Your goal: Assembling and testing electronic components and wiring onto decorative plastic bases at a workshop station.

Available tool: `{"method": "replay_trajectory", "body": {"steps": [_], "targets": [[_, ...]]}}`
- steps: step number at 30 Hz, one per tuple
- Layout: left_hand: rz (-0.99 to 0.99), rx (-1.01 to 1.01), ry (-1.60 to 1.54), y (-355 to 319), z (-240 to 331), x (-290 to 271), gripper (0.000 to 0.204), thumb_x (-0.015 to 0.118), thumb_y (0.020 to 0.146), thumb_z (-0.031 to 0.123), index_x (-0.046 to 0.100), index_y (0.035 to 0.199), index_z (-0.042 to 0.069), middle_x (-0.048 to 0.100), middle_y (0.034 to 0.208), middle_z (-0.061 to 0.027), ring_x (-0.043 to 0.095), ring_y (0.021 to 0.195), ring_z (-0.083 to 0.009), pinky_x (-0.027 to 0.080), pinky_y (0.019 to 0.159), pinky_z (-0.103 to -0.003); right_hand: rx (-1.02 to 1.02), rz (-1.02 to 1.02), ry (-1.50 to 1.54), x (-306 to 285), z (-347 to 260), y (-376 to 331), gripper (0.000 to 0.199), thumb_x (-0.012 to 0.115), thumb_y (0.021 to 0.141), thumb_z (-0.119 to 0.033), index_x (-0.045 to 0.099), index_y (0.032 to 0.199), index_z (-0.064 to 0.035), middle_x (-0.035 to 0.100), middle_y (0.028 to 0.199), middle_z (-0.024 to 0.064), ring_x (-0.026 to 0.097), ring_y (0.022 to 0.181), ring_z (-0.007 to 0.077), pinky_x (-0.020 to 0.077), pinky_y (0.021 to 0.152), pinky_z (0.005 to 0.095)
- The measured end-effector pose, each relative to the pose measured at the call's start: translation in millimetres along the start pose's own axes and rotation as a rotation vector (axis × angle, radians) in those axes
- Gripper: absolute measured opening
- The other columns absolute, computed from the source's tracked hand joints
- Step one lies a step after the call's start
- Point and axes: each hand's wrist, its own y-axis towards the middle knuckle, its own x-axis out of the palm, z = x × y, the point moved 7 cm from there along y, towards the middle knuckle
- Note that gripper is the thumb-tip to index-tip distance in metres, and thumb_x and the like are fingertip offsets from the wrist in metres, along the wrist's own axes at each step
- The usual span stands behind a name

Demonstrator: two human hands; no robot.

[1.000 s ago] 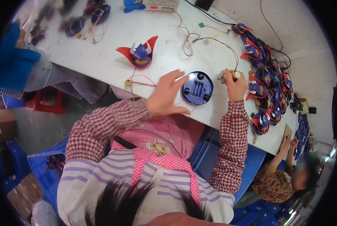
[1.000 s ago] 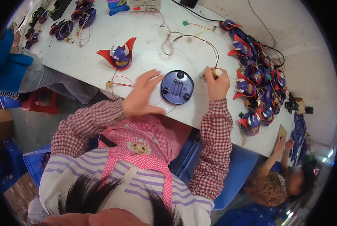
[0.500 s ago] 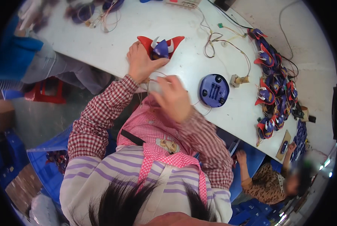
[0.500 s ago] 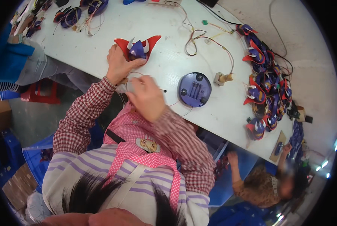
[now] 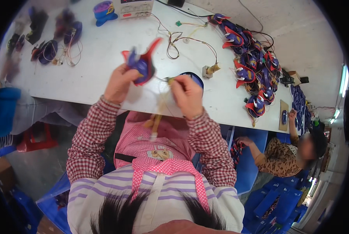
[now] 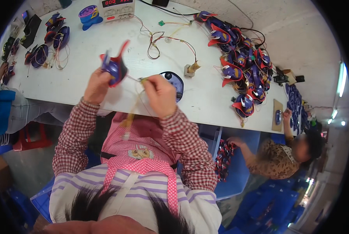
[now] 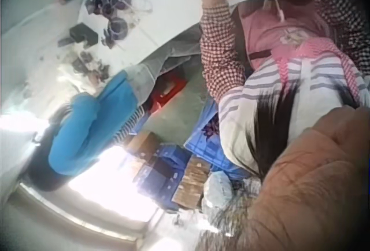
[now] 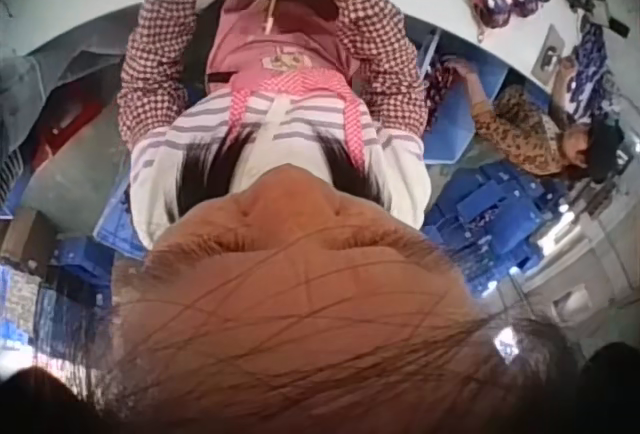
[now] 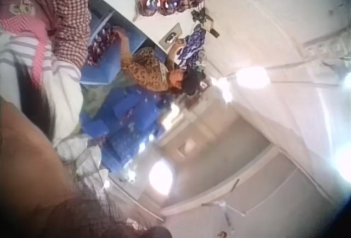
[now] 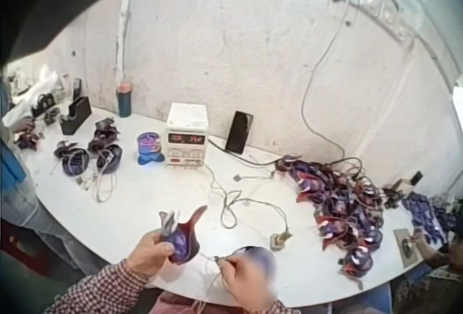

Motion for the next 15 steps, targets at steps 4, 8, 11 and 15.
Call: {"method": "replay_trajectory", "body": {"steps": [4,8,11,15], "targets": [[-0.199,0.051,0.347,3.0,-24.9,75.3,0.055,0.076,0.068,0.011,0.056,0.120,0.003,0.058,0.109,-0.0102,0.054,0.095,-0.0195,0.043,0.088,-0.027,-0.191,0.141,-0.359,-53.4,36.8,18.3,0.009,0.062,0.080,-0.008,0.060,0.086,-0.0009,0.059,0.078,0.0089,0.054,0.064,0.0207,0.0440,0.060,0.0292],[-0.141,0.278,0.859,9.7,-64.7,96.8,0.063,0.080,0.064,0.024,0.058,0.119,0.006,0.050,0.119,-0.0148,0.044,0.111,-0.0265,0.034,0.100,-0.036,-0.310,0.291,-0.775,-51.8,70.5,10.8,0.010,0.060,0.080,-0.009,0.055,0.086,-0.0040,0.054,0.088,0.0107,0.053,0.077,0.0283,0.0433,0.074,0.0331],[-0.093,0.327,1.023,8.8,-81.6,100.8,0.071,0.081,0.061,0.036,0.057,0.120,0.006,0.044,0.122,-0.0179,0.039,0.114,-0.0314,0.031,0.100,-0.039,0.280,0.291,-0.376,-60.5,98.8,-1.1,0.014,0.059,0.078,-0.008,0.054,0.090,-0.0048,0.053,0.092,0.0114,0.052,0.080,0.0284,0.0425,0.078,0.0334],[-0.068,0.264,0.918,6.4,-82.9,87.4,0.065,0.079,0.067,0.025,0.053,0.123,0.004,0.051,0.121,-0.0169,0.046,0.112,-0.0293,0.037,0.099,-0.037,-0.003,0.250,-0.081,-66.4,105.5,2.1,0.014,0.059,0.085,-0.009,0.053,0.097,-0.0034,0.055,0.088,0.0090,0.054,0.073,0.0194,0.0467,0.069,0.0294]]}}
